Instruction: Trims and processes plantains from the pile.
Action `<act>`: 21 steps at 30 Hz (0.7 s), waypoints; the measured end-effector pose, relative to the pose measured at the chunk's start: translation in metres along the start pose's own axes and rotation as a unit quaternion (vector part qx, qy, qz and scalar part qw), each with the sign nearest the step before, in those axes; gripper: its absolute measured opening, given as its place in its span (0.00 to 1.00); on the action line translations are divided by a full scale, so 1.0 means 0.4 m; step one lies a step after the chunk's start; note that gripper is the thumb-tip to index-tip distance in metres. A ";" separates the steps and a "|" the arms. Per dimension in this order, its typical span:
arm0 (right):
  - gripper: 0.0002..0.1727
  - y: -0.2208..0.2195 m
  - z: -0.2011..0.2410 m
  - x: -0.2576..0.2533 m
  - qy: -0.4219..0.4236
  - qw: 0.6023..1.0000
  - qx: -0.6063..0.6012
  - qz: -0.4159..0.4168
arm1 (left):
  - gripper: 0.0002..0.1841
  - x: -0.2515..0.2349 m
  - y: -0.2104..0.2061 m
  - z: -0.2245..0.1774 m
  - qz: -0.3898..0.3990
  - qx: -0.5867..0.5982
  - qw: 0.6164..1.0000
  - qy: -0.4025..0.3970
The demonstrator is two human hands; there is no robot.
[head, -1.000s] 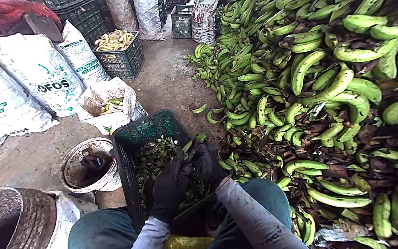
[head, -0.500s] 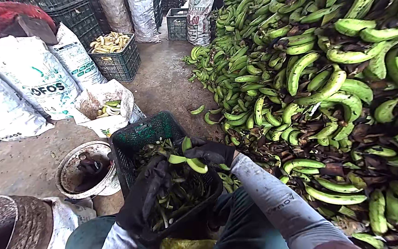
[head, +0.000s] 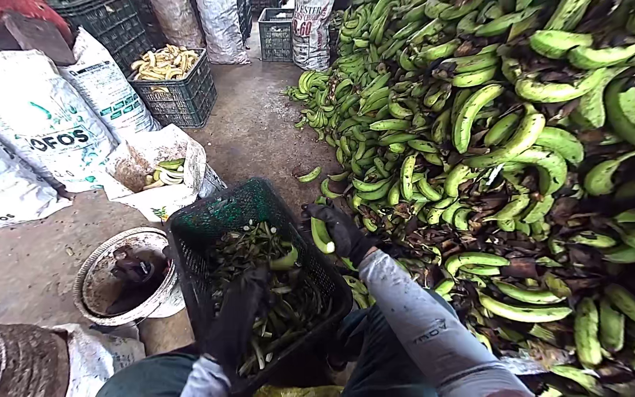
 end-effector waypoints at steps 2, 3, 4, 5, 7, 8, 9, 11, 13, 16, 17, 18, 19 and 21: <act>0.23 -0.019 0.026 0.016 0.006 0.999 -0.027 -0.036 | 0.22 0.010 -0.054 0.017 0.016 0.015 0.999 -0.038; 0.25 -0.028 0.032 0.026 0.021 0.998 -0.041 -0.052 | 0.23 0.021 -0.078 0.018 0.037 0.022 0.997 -0.067; 0.26 -0.036 0.038 0.035 0.038 0.995 -0.055 -0.067 | 0.25 0.031 -0.099 0.018 0.056 0.018 0.994 -0.096; 0.26 -0.042 0.047 0.040 0.058 0.993 -0.067 -0.084 | 0.27 0.037 -0.114 0.019 0.058 0.004 0.991 -0.124; 0.27 -0.049 0.060 0.045 0.084 0.982 -0.098 -0.134 | 0.33 0.043 -0.137 0.028 0.041 -0.024 0.985 -0.166; 0.27 -0.050 0.064 0.049 0.088 0.976 -0.113 -0.162 | 0.34 0.046 -0.146 0.033 0.037 -0.034 0.983 -0.178; 0.26 -0.050 0.067 0.055 0.091 0.971 -0.124 -0.184 | 0.36 0.050 -0.152 0.037 0.034 -0.047 0.981 -0.185; 0.25 -0.047 0.073 0.065 0.102 0.962 -0.130 -0.215 | 0.38 0.055 -0.159 0.037 0.029 -0.072 0.977 -0.201; 0.26 -0.043 0.079 0.071 0.111 0.957 -0.130 -0.235 | 0.37 0.057 -0.161 0.033 0.023 -0.097 0.974 -0.204; 0.26 -0.043 0.086 0.072 0.124 0.949 -0.145 -0.252 | 0.34 0.056 -0.160 0.033 0.013 -0.126 0.973 -0.195; 0.26 -0.044 0.084 0.074 0.126 0.949 -0.143 -0.252 | 0.34 0.054 -0.159 0.035 0.013 -0.126 0.973 -0.191; 0.27 -0.047 0.080 0.077 0.125 0.950 -0.136 -0.250 | 0.33 0.052 -0.157 0.039 0.015 -0.121 0.975 -0.185; 0.27 -0.051 0.078 0.081 0.123 0.953 -0.125 -0.247 | 0.34 0.048 -0.154 0.043 0.019 -0.115 0.977 -0.179; 0.25 -0.062 0.076 0.081 0.116 0.958 -0.128 -0.228 | 0.35 0.039 -0.147 0.052 0.027 -0.106 0.978 -0.179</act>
Point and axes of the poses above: each hand's wrist, its own x-axis away from the middle knuckle, its own y-axis out of the back of the hand, z = x × y, the point moved 5 cm from there along -x, towards the middle knuckle, and after that the axes turned 14 degrees about x, right-handed, at the moved point
